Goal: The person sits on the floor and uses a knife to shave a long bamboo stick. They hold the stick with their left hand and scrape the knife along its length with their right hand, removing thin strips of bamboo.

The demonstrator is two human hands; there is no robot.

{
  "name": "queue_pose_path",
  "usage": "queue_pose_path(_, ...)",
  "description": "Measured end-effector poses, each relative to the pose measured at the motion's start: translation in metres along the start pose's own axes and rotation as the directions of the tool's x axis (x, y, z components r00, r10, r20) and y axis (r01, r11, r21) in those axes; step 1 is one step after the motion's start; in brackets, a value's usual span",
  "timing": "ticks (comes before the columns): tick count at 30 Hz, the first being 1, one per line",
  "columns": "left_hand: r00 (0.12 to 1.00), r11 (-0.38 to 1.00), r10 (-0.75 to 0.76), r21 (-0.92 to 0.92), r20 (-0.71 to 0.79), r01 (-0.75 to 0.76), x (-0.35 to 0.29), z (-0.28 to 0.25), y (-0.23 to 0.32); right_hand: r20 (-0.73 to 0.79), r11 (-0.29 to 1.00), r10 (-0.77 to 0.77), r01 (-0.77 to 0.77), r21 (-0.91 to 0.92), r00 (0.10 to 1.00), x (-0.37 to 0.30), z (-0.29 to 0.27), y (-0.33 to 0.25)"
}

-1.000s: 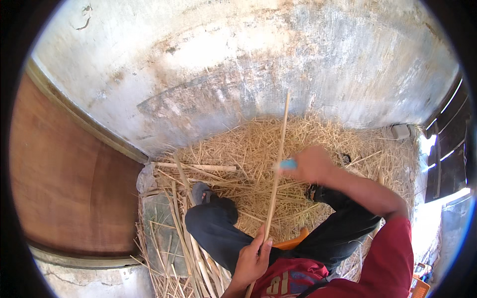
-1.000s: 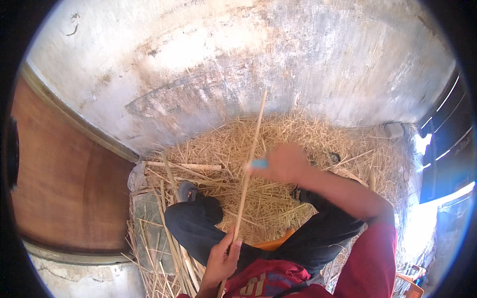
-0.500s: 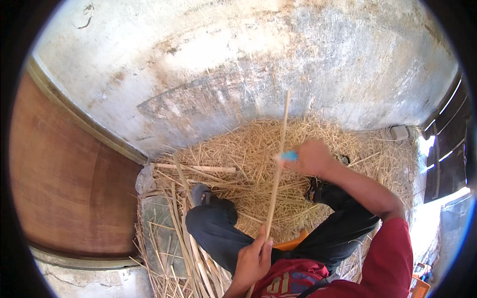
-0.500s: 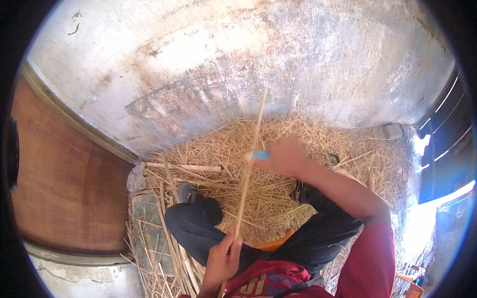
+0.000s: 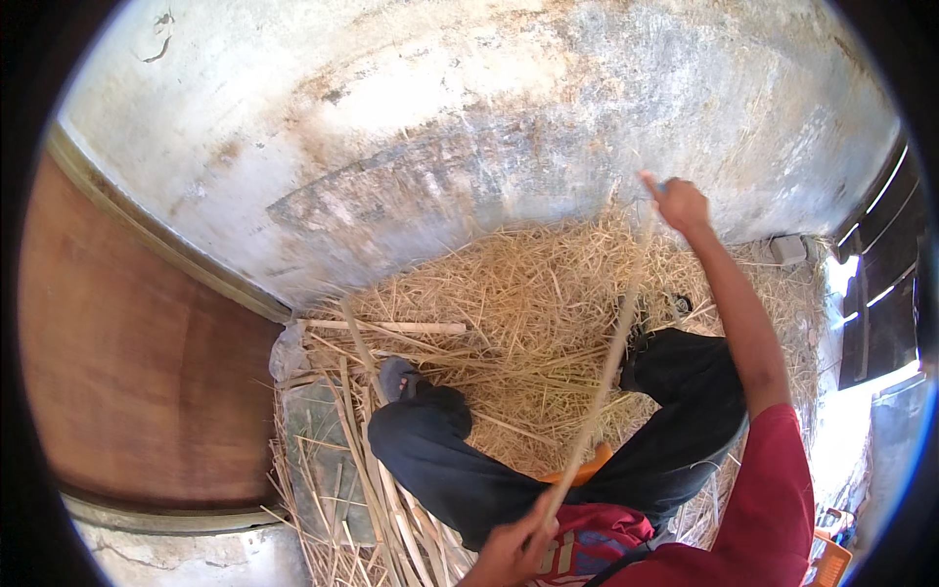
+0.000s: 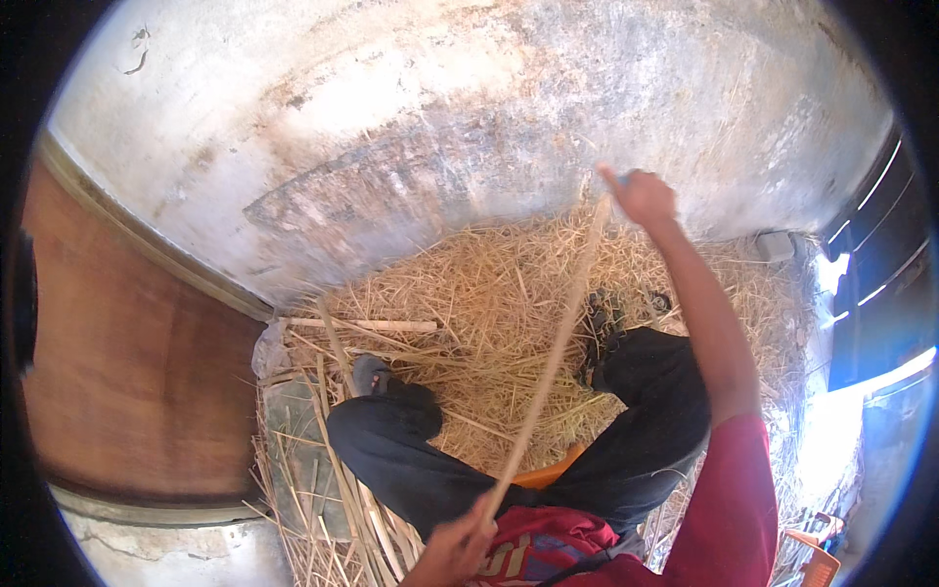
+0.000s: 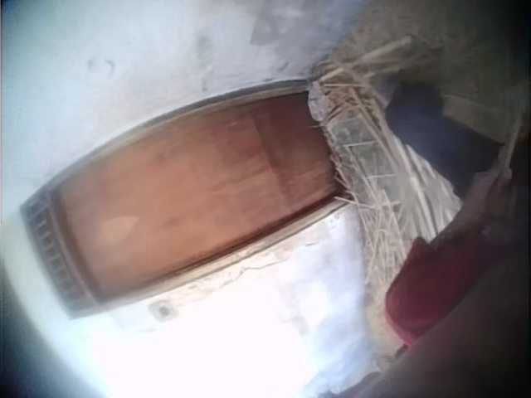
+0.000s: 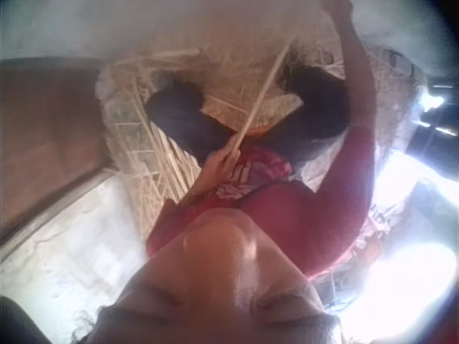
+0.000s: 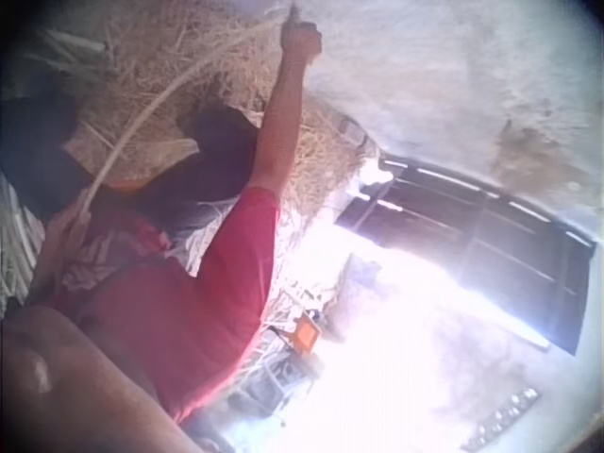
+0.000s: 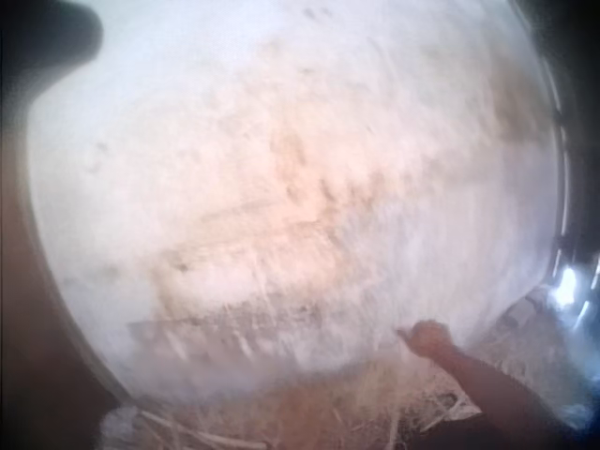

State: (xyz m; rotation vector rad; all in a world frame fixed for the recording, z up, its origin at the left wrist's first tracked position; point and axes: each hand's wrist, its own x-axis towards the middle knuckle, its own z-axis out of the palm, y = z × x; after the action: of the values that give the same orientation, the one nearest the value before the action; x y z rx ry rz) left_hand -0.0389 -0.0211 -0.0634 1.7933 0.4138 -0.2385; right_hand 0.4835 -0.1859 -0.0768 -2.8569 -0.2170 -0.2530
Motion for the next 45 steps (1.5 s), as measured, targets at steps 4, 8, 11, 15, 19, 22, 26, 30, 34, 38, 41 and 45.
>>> queue_pose_path(4, 0.977, 0.809, -0.148, -0.549, 0.153, 0.209, -0.015, -0.008, 0.002, 0.190, 0.998, 0.001, -0.014, 0.063, 0.982, -0.024, 0.000, 0.019)
queue_pose_path(8, 0.993, 0.486, -0.076, -0.866, 0.090, 0.116, 0.032, -0.028, 0.005, 0.320, 0.905, -0.421, 0.367, 0.216, 0.849, -0.118, -0.043, -0.046)
queue_pose_path(11, 0.999, 0.481, -0.008, -0.876, 0.035, 0.035, 0.046, -0.030, 0.017, 0.352, 0.724, -0.689, 0.611, 0.319, 0.633, -0.180, -0.068, -0.089)
queue_pose_path(15, 0.996, 0.451, 0.049, -0.892, 0.072, 0.042, 0.051, -0.034, 0.035, 0.224, 0.484, -0.875, 0.794, 0.369, 0.429, -0.216, -0.062, -0.106)
queue_pose_path(19, 0.995, 0.415, 0.044, -0.907, 0.092, 0.066, 0.054, -0.031, 0.044, 0.168, 0.499, -0.866, 0.807, 0.315, 0.471, -0.205, -0.067, -0.114)
queue_pose_path(22, 0.987, 0.293, 0.080, -0.949, 0.143, 0.114, 0.059, -0.025, 0.043, 0.262, 0.525, -0.847, 0.804, 0.277, 0.463, -0.193, -0.073, -0.111)
queue_pose_path(26, 0.976, 0.246, 0.130, -0.959, 0.176, 0.140, 0.072, -0.016, 0.040, 0.254, 0.509, -0.857, 0.815, 0.278, 0.448, -0.180, -0.066, -0.098)
queue_pose_path(30, 0.979, 0.306, 0.106, -0.943, 0.172, 0.132, 0.081, -0.014, 0.051, 0.204, 0.547, -0.836, 0.799, 0.249, 0.509, -0.169, -0.045, -0.087)
queue_pose_path(34, 0.985, 0.363, 0.058, -0.922, 0.162, 0.131, 0.088, -0.014, 0.061, 0.076, 0.540, -0.840, 0.817, 0.204, 0.536, -0.151, -0.038, -0.085)
queue_pose_path(38, 0.989, 0.423, 0.050, -0.900, 0.137, 0.104, 0.085, -0.016, 0.074, -0.036, 0.557, -0.813, 0.795, 0.240, 0.581, -0.142, -0.043, -0.087)
queue_pose_path(41, 0.988, 0.463, 0.063, -0.882, 0.139, 0.094, 0.081, -0.017, 0.078, -0.128, 0.692, -0.682, 0.692, 0.206, 0.720, -0.129, -0.033, -0.084)
queue_pose_path(45, 0.983, 0.522, 0.069, -0.845, 0.173, 0.112, 0.067, -0.012, 0.075, -0.132, 0.767, -0.624, 0.636, 0.089, 0.771, -0.104, -0.027, -0.061)
